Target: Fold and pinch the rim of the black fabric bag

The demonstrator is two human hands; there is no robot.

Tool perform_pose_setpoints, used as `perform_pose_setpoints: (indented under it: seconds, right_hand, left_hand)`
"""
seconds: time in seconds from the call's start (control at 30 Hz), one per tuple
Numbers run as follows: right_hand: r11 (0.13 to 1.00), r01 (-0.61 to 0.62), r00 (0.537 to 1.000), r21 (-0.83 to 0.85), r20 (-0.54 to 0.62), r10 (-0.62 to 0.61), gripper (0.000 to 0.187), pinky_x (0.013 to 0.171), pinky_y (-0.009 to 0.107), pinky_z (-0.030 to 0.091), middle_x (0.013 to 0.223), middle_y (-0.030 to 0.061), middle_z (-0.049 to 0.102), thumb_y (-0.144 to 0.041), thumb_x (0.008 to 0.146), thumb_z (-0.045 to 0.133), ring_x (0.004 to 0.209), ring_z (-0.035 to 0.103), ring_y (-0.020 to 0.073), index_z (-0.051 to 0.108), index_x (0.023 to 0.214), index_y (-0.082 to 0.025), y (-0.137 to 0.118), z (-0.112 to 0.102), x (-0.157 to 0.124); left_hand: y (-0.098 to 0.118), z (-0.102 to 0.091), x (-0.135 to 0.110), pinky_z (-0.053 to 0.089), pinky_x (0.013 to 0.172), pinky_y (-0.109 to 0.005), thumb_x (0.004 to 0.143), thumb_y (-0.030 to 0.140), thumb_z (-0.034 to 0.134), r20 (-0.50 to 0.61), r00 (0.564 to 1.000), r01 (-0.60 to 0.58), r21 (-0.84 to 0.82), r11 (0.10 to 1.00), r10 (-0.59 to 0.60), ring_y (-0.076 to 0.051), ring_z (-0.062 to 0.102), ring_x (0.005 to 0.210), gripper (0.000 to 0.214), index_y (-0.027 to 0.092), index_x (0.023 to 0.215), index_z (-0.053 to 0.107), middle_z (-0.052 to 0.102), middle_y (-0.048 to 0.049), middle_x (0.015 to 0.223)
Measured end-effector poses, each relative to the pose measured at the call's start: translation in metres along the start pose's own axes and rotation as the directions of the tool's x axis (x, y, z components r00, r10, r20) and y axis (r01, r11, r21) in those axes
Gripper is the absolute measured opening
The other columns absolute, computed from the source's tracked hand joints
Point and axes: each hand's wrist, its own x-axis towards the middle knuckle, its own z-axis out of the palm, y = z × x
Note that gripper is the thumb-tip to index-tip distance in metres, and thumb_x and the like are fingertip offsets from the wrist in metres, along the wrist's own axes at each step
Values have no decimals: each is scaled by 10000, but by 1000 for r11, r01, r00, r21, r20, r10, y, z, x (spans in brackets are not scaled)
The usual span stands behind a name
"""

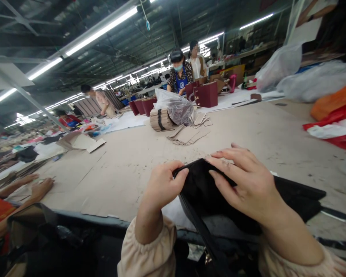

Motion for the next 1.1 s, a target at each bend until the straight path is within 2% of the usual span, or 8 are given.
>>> perform_pose_setpoints:
  seconds: [0.07, 0.17, 0.27, 0.37, 0.53, 0.6, 0.73, 1.1]
  right_hand:
    - [999, -9, 1000, 44, 13, 8, 297, 897, 318, 473, 1042, 80, 670, -114, 789, 603, 956, 610, 176, 648, 1076, -170, -5, -11, -6]
    - [979, -134, 951, 155, 299, 83, 264, 745, 230, 501, 947, 25, 692, -129, 826, 557, 819, 638, 125, 648, 1061, -210, -18, -17, -14]
    - [946, -289, 806, 144, 570, 159, 344, 750, 258, 506, 975, 17, 694, -153, 834, 538, 826, 653, 143, 618, 1151, -257, -33, -4, -23]
    - [934, -356, 681, 10, 687, 252, 364, 752, 300, 505, 971, 67, 704, -151, 791, 575, 866, 670, 204, 638, 1142, -225, -40, 18, -33]
    - [885, -399, 410, -242, 815, 408, 111, 599, 299, 471, 760, 125, 714, -204, 782, 616, 733, 691, 261, 710, 777, -144, -38, 39, -39]
    - [881, -405, 418, -243, 808, 415, 167, 591, 293, 457, 741, 115, 715, -253, 817, 593, 721, 692, 255, 699, 727, -160, -39, 40, -36]
    - [842, -468, 530, -269, 676, 511, 365, 583, 306, 449, 728, 111, 714, -462, 880, 480, 700, 690, 257, 681, 767, -179, -45, 47, -31]
    - [797, -536, 513, -280, 642, 570, 248, 587, 292, 442, 787, 107, 729, -272, 852, 468, 724, 695, 248, 698, 809, -191, -47, 78, -45]
  left_hand:
    - [-1, -1, 0, 346, 599, -232, 870, 288, 463, 1, 1000, -5, 2, 1000, 5, -112, 516, 646, 226, 184, 764, 633, 597, 29, 665]
    - [-1, -1, 0, 350, 611, -233, 870, 280, 459, 5, 1000, -13, 9, 1000, 13, -117, 524, 658, 230, 182, 768, 640, 607, 22, 675]
    - [-2, -1, 0, 349, 606, -235, 877, 286, 447, 8, 1000, -22, 21, 1000, 22, -120, 522, 657, 250, 181, 765, 644, 604, 17, 671]
    - [-4, -1, 0, 341, 595, -234, 884, 292, 441, 10, 1000, -17, 26, 1000, 16, -114, 511, 640, 263, 179, 747, 636, 579, 23, 649]
    - [-6, -3, 0, 335, 588, -228, 885, 282, 446, 40, 999, -20, -9, 1000, 20, -101, 493, 621, 257, 173, 725, 616, 539, 36, 622]
    - [-6, -4, -1, 331, 581, -229, 887, 284, 444, 47, 999, -20, -15, 1000, 21, -99, 481, 612, 264, 171, 718, 613, 530, 37, 613]
    - [-6, -5, -2, 335, 581, -236, 891, 292, 441, 65, 998, -26, -17, 1000, 27, -109, 496, 630, 264, 174, 757, 636, 570, 28, 644]
    - [-8, -8, -2, 364, 628, -231, 901, 293, 430, 127, 990, -50, -98, 994, 63, -125, 528, 698, 256, 173, 816, 639, 606, 12, 722]
